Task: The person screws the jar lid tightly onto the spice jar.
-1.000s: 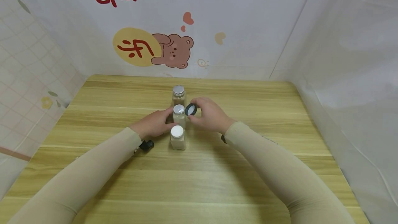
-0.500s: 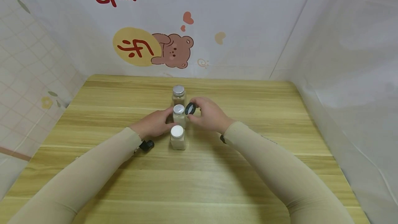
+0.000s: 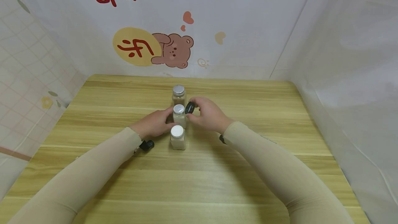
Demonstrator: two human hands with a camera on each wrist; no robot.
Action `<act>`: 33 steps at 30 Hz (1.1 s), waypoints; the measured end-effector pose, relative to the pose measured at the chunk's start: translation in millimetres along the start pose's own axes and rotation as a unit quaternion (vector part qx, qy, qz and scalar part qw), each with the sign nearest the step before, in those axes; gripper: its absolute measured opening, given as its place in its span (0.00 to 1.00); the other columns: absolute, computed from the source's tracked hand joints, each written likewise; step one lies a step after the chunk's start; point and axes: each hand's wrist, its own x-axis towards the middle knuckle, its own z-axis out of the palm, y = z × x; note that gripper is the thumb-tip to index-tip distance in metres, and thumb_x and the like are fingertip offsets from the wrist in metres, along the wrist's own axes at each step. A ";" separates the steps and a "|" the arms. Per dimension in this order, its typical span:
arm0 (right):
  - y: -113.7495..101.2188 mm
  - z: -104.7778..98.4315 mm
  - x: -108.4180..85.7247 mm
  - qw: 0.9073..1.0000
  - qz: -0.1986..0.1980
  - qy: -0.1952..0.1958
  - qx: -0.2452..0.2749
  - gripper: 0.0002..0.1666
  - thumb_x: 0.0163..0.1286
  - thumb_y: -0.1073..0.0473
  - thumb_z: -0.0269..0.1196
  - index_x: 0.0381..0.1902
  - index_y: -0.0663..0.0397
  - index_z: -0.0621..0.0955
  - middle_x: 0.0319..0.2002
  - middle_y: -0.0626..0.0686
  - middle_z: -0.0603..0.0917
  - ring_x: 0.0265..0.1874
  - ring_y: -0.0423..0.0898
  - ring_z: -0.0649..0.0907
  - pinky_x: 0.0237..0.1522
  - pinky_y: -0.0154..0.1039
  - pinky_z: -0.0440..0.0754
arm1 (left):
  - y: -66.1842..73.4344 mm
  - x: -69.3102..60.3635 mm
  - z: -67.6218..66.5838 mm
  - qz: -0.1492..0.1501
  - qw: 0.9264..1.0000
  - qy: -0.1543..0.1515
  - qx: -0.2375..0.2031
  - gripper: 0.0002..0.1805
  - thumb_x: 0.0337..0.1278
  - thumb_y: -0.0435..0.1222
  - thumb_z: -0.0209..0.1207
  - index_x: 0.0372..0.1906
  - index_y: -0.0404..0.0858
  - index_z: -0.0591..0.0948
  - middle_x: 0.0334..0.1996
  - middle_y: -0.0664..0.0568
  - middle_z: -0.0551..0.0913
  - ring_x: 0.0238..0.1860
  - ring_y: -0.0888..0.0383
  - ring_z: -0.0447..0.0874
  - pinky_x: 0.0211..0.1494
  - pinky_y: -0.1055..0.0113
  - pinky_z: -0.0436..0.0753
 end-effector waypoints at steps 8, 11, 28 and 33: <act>-2.2 0.4 1.5 1.000 0.004 -0.005 0.008 0.19 0.68 0.59 0.71 0.53 0.59 0.81 0.46 0.55 0.86 0.49 0.58 0.86 0.54 0.55 0.86 | -0.9 0.3 0.1 0.002 1.000 0.000 0.003 0.32 0.73 0.56 0.62 0.75 0.53 0.69 0.72 0.50 0.78 0.73 0.47 0.76 0.77 0.46 0.73; -3.4 0.2 1.8 1.000 0.005 -0.003 0.004 0.21 0.68 0.58 0.71 0.55 0.60 0.81 0.47 0.55 0.86 0.49 0.56 0.86 0.53 0.52 0.87 | -1.6 0.7 0.5 0.001 1.000 0.000 0.004 0.31 0.73 0.56 0.61 0.74 0.54 0.69 0.72 0.50 0.78 0.73 0.47 0.75 0.77 0.46 0.73; -1.0 7.7 7.4 0.999 0.004 -0.006 0.034 0.23 0.70 0.59 0.71 0.58 0.62 0.78 0.50 0.57 0.87 0.51 0.61 0.89 0.55 0.53 0.87 | -1.0 -0.1 0.5 -0.005 1.000 0.001 0.006 0.29 0.73 0.56 0.61 0.72 0.54 0.70 0.71 0.51 0.79 0.72 0.48 0.77 0.76 0.46 0.74; -2.3 8.9 8.3 0.999 0.006 -0.005 0.037 0.22 0.70 0.59 0.70 0.57 0.61 0.78 0.50 0.57 0.88 0.50 0.59 0.89 0.56 0.52 0.87 | -0.9 0.1 0.6 -0.006 1.000 0.001 0.006 0.28 0.73 0.57 0.61 0.71 0.55 0.70 0.70 0.51 0.79 0.72 0.48 0.77 0.75 0.47 0.75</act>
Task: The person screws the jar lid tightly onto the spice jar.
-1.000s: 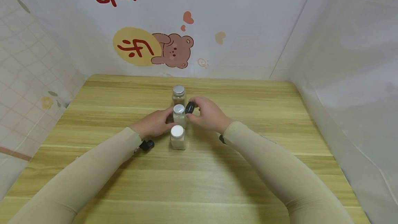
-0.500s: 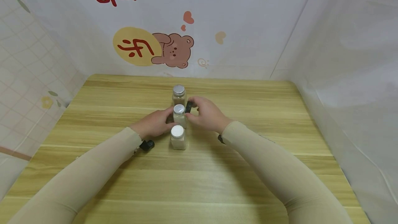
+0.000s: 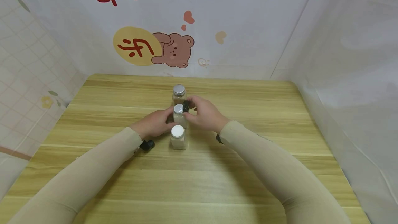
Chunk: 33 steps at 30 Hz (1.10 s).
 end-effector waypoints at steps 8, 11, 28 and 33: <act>-5.5 1.1 1.2 1.000 0.006 -0.001 -0.009 0.22 0.70 0.59 0.70 0.57 0.61 0.79 0.49 0.56 0.89 0.49 0.52 0.89 0.55 0.49 0.87 | -2.1 1.6 1.2 0.005 1.000 0.002 0.008 0.29 0.73 0.56 0.61 0.71 0.53 0.71 0.69 0.50 0.80 0.69 0.48 0.79 0.73 0.47 0.77; -5.4 2.0 1.7 1.000 0.003 0.000 -0.008 0.22 0.70 0.59 0.71 0.57 0.62 0.79 0.49 0.56 0.89 0.48 0.51 0.88 0.55 0.49 0.87 | -1.9 1.7 1.2 0.004 1.000 0.001 0.011 0.29 0.73 0.56 0.61 0.72 0.52 0.70 0.69 0.49 0.81 0.69 0.48 0.79 0.73 0.48 0.77; -8.1 4.7 4.0 1.000 -0.005 0.002 0.000 0.22 0.69 0.61 0.70 0.57 0.63 0.79 0.49 0.56 0.88 0.48 0.53 0.88 0.55 0.55 0.87 | -2.4 2.1 1.2 -0.001 1.000 -0.002 0.013 0.30 0.74 0.56 0.60 0.73 0.53 0.69 0.70 0.48 0.79 0.70 0.48 0.79 0.73 0.47 0.76; -10.4 4.7 4.2 1.000 -0.007 -0.001 0.003 0.23 0.69 0.61 0.70 0.59 0.64 0.79 0.50 0.57 0.88 0.49 0.54 0.87 0.54 0.57 0.87 | -1.6 1.3 0.8 0.001 1.000 -0.001 0.014 0.29 0.74 0.56 0.61 0.72 0.53 0.70 0.69 0.49 0.80 0.69 0.49 0.79 0.73 0.48 0.77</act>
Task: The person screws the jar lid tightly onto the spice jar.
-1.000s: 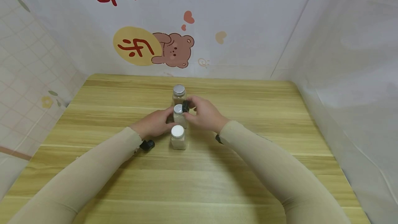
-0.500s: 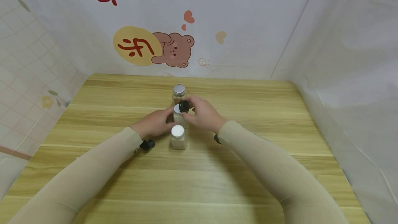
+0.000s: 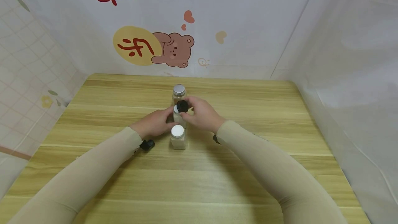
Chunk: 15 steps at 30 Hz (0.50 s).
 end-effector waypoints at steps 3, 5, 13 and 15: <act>-0.4 1.1 0.8 1.000 -0.001 -0.001 -0.001 0.24 0.70 0.61 0.70 0.60 0.64 0.79 0.51 0.57 0.88 0.49 0.54 0.87 0.54 0.57 0.87 | -0.1 -0.2 -0.4 0.000 1.000 0.000 -0.001 0.29 0.73 0.56 0.61 0.72 0.54 0.70 0.69 0.49 0.80 0.69 0.48 0.79 0.74 0.48 0.76; -0.6 1.9 1.3 1.000 -0.001 -0.002 -0.003 0.24 0.70 0.61 0.70 0.60 0.64 0.80 0.52 0.57 0.88 0.49 0.54 0.86 0.54 0.57 0.86 | -0.4 -0.1 -0.6 0.000 1.000 0.001 -0.002 0.30 0.73 0.56 0.61 0.73 0.54 0.70 0.70 0.50 0.80 0.70 0.48 0.79 0.74 0.48 0.76; -0.9 4.2 3.1 1.000 0.007 -0.011 -0.007 0.23 0.70 0.61 0.69 0.61 0.61 0.80 0.53 0.57 0.87 0.50 0.53 0.85 0.55 0.56 0.86 | -1.0 0.1 -0.3 -0.002 1.000 0.001 -0.002 0.30 0.73 0.56 0.61 0.74 0.55 0.69 0.70 0.50 0.79 0.71 0.48 0.78 0.74 0.47 0.76; -0.9 4.7 3.5 1.000 0.007 -0.014 -0.010 0.23 0.70 0.60 0.70 0.61 0.61 0.80 0.54 0.57 0.86 0.50 0.53 0.85 0.55 0.56 0.86 | -1.0 0.0 -0.2 -0.002 1.000 0.002 -0.002 0.30 0.73 0.56 0.61 0.73 0.55 0.70 0.69 0.50 0.80 0.70 0.48 0.78 0.74 0.47 0.76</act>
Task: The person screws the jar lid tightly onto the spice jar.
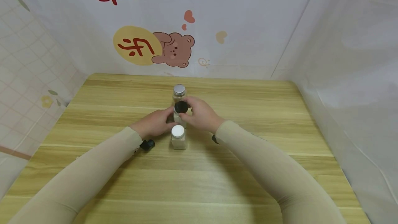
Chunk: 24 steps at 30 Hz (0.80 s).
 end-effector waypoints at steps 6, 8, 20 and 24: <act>0.6 1.3 0.8 1.000 -0.008 0.001 -0.013 0.23 0.70 0.60 0.70 0.61 0.61 0.80 0.54 0.58 0.85 0.50 0.53 0.84 0.54 0.56 0.86 | 0.6 -0.1 0.1 0.004 1.000 0.005 0.001 0.27 0.73 0.55 0.62 0.70 0.53 0.72 0.67 0.48 0.82 0.67 0.48 0.80 0.73 0.47 0.77; 0.6 1.6 1.0 1.000 -0.011 0.002 -0.017 0.23 0.70 0.60 0.70 0.61 0.61 0.80 0.54 0.58 0.85 0.50 0.54 0.84 0.54 0.56 0.86 | 0.8 -0.3 -0.2 0.004 1.000 0.006 0.000 0.29 0.73 0.55 0.62 0.72 0.53 0.71 0.68 0.48 0.81 0.69 0.47 0.80 0.73 0.46 0.76; -0.6 1.7 0.4 0.999 -0.007 -0.006 -0.035 0.25 0.71 0.58 0.70 0.62 0.60 0.80 0.56 0.58 0.84 0.53 0.53 0.82 0.56 0.54 0.86 | -0.1 -0.2 -0.7 0.012 1.000 0.003 -0.003 0.32 0.74 0.55 0.61 0.76 0.55 0.68 0.72 0.50 0.78 0.73 0.47 0.77 0.75 0.46 0.75; -1.2 1.8 -0.1 0.999 -0.006 -0.008 -0.043 0.25 0.71 0.57 0.70 0.62 0.60 0.80 0.55 0.58 0.83 0.54 0.53 0.82 0.56 0.52 0.86 | 0.3 -0.4 -0.7 0.014 1.000 0.002 -0.001 0.32 0.74 0.54 0.61 0.76 0.55 0.68 0.72 0.50 0.78 0.73 0.47 0.76 0.76 0.46 0.74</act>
